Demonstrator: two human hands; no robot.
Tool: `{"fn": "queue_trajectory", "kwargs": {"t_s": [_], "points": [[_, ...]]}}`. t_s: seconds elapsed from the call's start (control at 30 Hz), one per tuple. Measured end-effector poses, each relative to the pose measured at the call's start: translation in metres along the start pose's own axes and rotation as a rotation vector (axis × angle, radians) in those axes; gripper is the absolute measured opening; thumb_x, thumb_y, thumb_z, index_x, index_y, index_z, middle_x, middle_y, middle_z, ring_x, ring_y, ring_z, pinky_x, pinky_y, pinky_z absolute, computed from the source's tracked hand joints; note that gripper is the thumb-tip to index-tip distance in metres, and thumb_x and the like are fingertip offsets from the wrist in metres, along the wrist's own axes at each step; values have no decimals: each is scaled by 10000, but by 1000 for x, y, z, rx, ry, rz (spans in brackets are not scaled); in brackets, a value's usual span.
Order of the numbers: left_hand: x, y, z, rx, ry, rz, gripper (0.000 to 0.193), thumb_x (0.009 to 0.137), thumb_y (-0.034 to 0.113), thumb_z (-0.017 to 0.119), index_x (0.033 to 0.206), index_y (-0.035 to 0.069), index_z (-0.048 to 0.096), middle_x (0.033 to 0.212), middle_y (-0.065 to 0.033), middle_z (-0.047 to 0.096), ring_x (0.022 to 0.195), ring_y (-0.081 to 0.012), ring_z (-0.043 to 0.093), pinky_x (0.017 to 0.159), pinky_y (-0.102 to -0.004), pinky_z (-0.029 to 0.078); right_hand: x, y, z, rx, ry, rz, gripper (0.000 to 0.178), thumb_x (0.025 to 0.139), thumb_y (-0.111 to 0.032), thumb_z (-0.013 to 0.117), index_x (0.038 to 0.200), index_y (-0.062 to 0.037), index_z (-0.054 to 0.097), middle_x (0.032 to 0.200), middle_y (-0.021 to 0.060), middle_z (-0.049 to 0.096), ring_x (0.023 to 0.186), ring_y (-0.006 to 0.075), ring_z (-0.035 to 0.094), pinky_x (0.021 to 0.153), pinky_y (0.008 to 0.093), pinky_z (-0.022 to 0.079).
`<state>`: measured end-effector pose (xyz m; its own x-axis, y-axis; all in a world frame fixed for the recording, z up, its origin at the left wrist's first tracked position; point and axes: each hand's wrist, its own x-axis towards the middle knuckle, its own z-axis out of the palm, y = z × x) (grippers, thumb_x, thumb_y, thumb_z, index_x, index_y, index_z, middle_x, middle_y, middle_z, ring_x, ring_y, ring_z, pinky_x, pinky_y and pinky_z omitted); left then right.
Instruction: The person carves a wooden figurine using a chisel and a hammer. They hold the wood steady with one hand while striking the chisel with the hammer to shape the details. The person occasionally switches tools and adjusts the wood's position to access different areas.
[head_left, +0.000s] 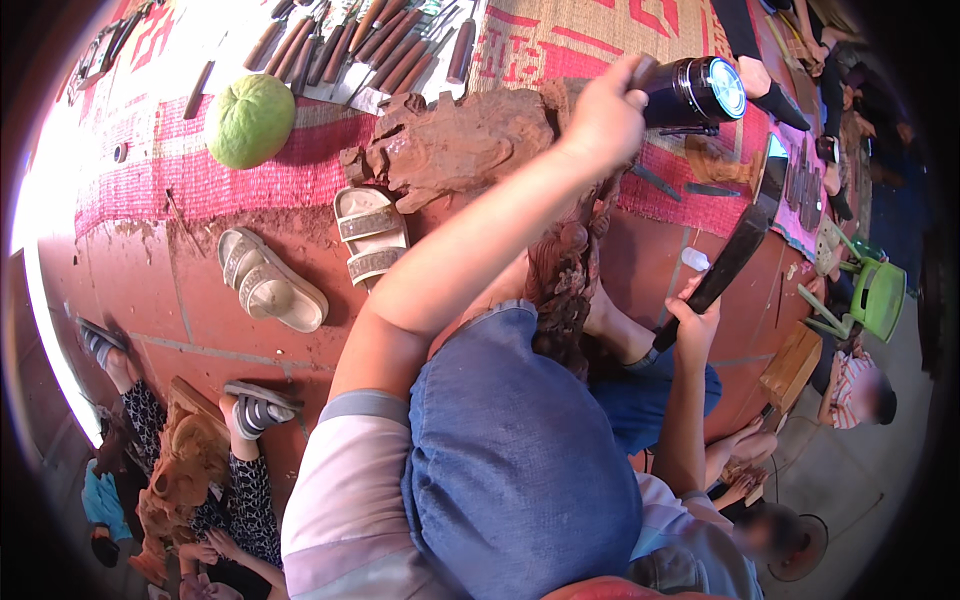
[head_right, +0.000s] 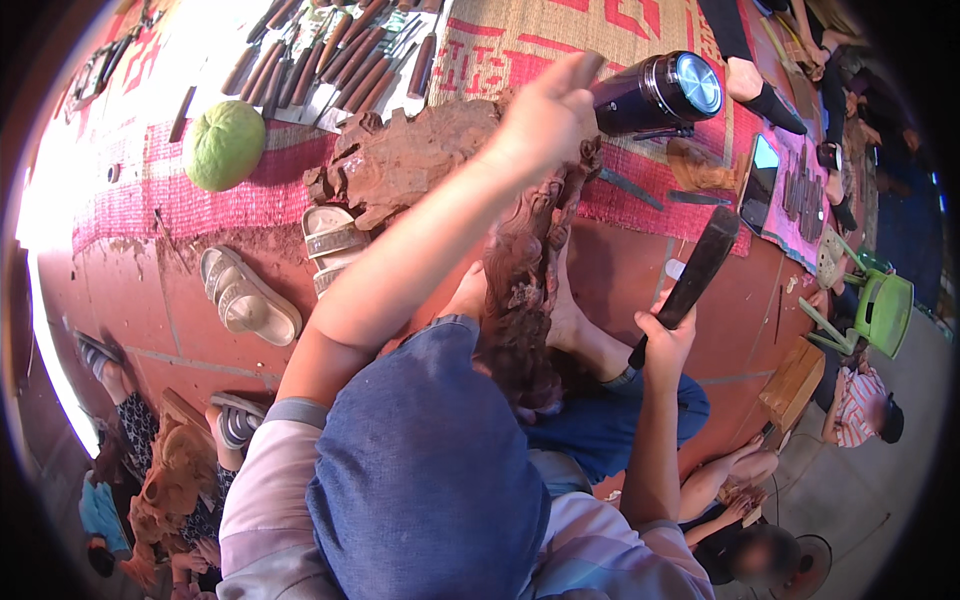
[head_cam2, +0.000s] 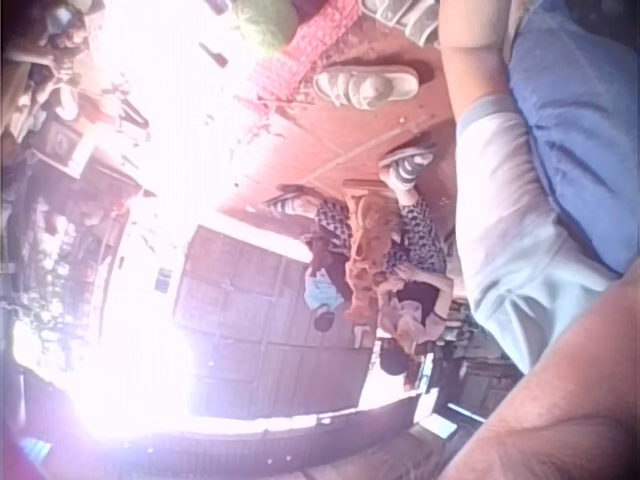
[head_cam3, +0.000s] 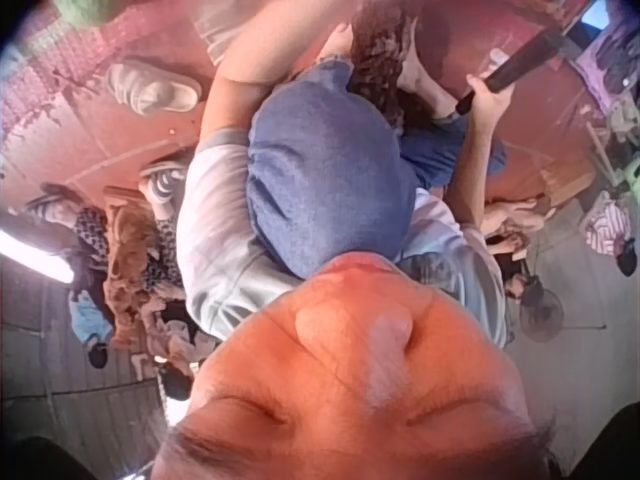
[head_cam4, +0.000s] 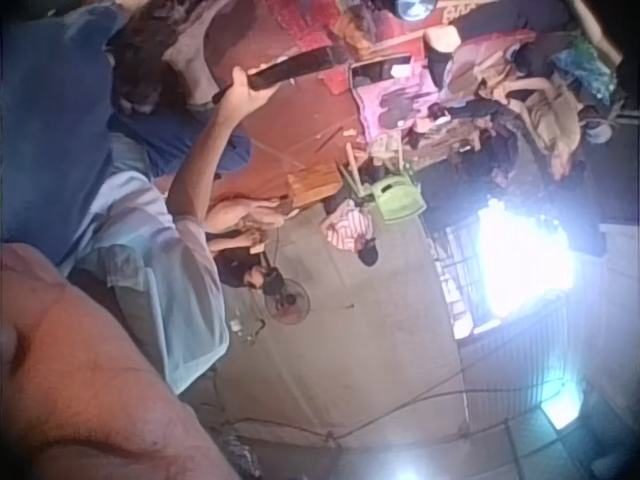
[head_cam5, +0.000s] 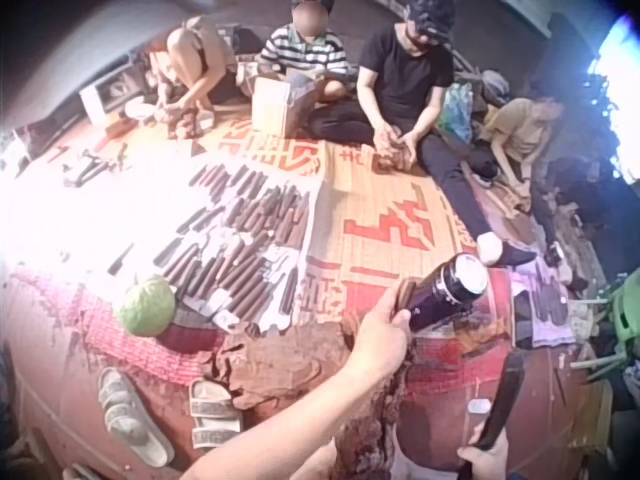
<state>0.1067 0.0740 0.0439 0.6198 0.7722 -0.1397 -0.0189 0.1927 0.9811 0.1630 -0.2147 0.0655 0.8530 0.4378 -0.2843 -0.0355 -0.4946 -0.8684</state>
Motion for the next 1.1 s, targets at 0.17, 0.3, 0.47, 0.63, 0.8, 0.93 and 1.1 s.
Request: {"fn": "queue_trajectory", "kwargs": {"t_s": [0.17, 0.3, 0.47, 0.63, 0.8, 0.93, 1.1], "points": [[-8, 35, -87, -260, -97, -2, 252, 995, 108, 468, 1232, 22, 484, 1082, -139, 642, 992, -227, 648, 898, -357, 536, -5, 10, -7, 38, -39, 69, 413, 659, 86, 673, 1014, -75, 537, 817, -21, 495, 750, 73, 509, 688, 226, 443], [-30, 39, -104, -111, -122, 90, 364, 1007, 131, 468, 1339, 80, 328, 1116, -147, 634, 1007, -231, 652, 849, -374, 565, -12, 16, -8, -147, -134, 230, 363, 657, 47, 707, 965, -71, 556, 782, -29, 513, 716, 76, 517, 668, 237, 438], [-40, 12, -84, -63, -286, 165, 408, 993, 125, 513, 1364, 76, 350, 1085, -99, 586, 1022, -171, 619, 855, -329, 536, -20, 45, -13, -460, -204, 388, 367, 632, -105, 776, 935, -40, 579, 724, 15, 569, 689, 138, 572, 647, 296, 448], [-44, 23, -70, 4, -226, 221, 363, 978, 133, 542, 1322, 63, 453, 1056, -76, 604, 1016, -144, 615, 854, -313, 512, -25, 47, -14, -976, -202, 202, 426, 648, -197, 798, 964, -36, 562, 788, 154, 631, 807, 371, 630, 727, 442, 475], [-82, 40, -7, 90, -365, 542, 375, 914, 149, 595, 1271, 66, 517, 1059, -124, 628, 1019, -229, 617, 847, -352, 501, -14, 97, -35, -1026, -210, -34, 437, 692, -207, 787, 1012, -36, 543, 955, 210, 630, 910, 407, 610, 774, 479, 479], [-100, 31, 24, 289, -630, 739, 337, 822, 161, 627, 1141, 67, 569, 1029, -122, 613, 956, -295, 563, 912, -382, 435, 6, 57, -5, -916, -174, -432, 410, 772, -166, 719, 1121, -20, 561, 1040, 205, 624, 982, 391, 604, 811, 485, 489], [-107, 10, 40, 404, -464, 920, 341, 783, 153, 539, 1111, 61, 566, 1069, -97, 555, 1090, -307, 487, 1049, -475, 333, 40, -19, 60, -616, -81, -724, 363, 816, -139, 677, 1134, -16, 549, 1023, 164, 632, 964, 332, 620, 795, 439, 503]]}}
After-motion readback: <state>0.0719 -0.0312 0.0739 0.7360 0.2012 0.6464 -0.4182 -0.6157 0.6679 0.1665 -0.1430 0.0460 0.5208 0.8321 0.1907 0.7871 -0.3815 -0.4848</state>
